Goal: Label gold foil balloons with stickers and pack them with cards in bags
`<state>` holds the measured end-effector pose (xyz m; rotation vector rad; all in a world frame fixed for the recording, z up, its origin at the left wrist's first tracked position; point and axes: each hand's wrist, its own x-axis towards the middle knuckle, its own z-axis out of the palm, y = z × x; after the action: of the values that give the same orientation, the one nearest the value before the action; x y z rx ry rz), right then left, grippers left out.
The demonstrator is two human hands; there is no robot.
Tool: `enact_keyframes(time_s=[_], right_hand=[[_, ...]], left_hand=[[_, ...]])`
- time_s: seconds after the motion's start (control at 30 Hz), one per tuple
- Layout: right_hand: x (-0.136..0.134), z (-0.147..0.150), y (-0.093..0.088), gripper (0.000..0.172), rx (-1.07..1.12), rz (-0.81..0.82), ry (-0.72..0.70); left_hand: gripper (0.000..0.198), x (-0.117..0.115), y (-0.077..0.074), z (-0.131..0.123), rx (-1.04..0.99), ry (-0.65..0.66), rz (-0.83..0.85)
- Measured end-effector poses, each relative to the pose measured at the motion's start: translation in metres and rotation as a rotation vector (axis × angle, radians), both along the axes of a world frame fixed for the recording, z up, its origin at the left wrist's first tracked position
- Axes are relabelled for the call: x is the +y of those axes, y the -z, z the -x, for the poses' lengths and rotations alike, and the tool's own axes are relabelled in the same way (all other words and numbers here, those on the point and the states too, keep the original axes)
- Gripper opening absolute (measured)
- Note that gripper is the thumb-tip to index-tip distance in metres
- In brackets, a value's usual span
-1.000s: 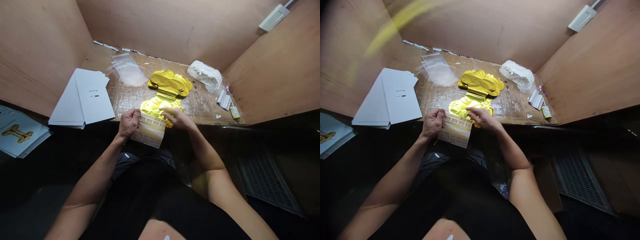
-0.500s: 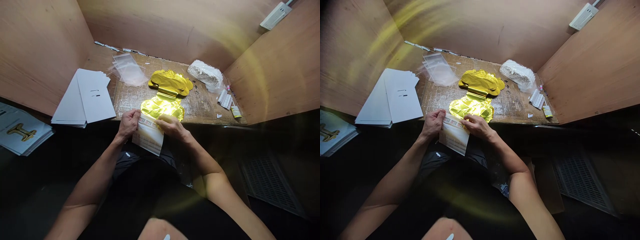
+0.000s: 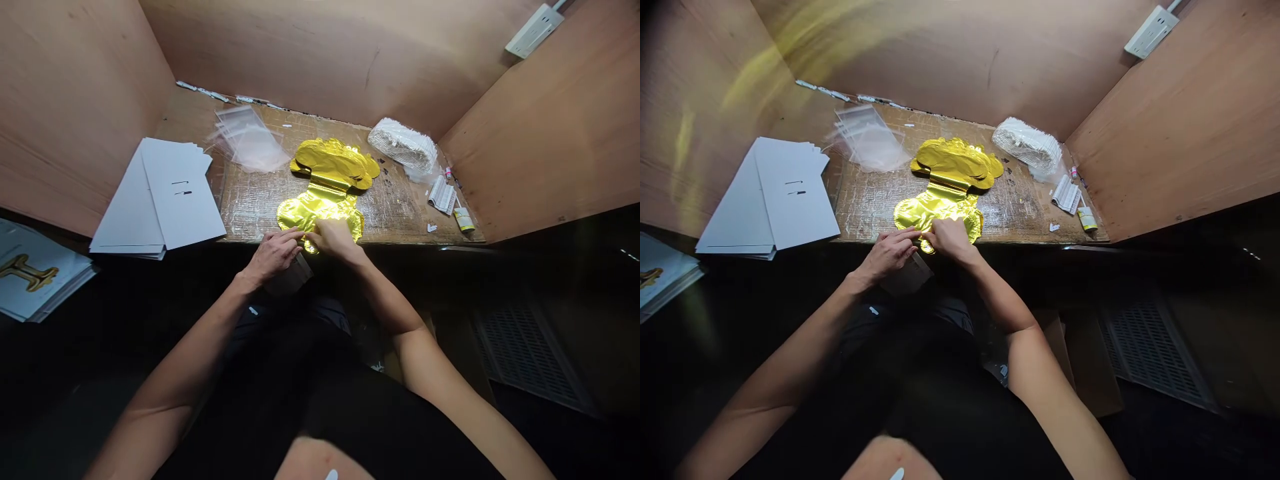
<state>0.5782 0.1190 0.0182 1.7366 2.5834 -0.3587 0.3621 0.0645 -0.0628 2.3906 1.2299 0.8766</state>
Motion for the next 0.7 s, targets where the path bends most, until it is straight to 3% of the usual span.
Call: enact_keyframes(time_s=[0.13,0.3,0.5,0.6,0.7], right_hand=[[-0.007,-0.017,-0.006,0.035,-0.149,-0.098,0.14],[-0.002,-0.027,0.011,0.037,0.06,-0.14,-0.093],[0.008,-0.024,0.027,0.033,0.12,-0.046,-0.184],[0.02,-0.026,0.012,0.035,0.202,0.061,-0.2],[0.054,-0.046,-0.025,0.034,0.255,0.079,-0.07]], left_hand=[[0.031,-0.002,0.0,0.001,0.016,0.004,-0.035],[0.027,-0.001,-0.003,0.003,0.038,0.012,-0.029],[0.026,-0.01,-0.008,-0.008,0.042,0.022,-0.151],[0.029,-0.017,-0.005,-0.02,0.06,0.09,-0.178],[0.033,-0.017,0.001,-0.026,0.044,0.103,-0.105]])
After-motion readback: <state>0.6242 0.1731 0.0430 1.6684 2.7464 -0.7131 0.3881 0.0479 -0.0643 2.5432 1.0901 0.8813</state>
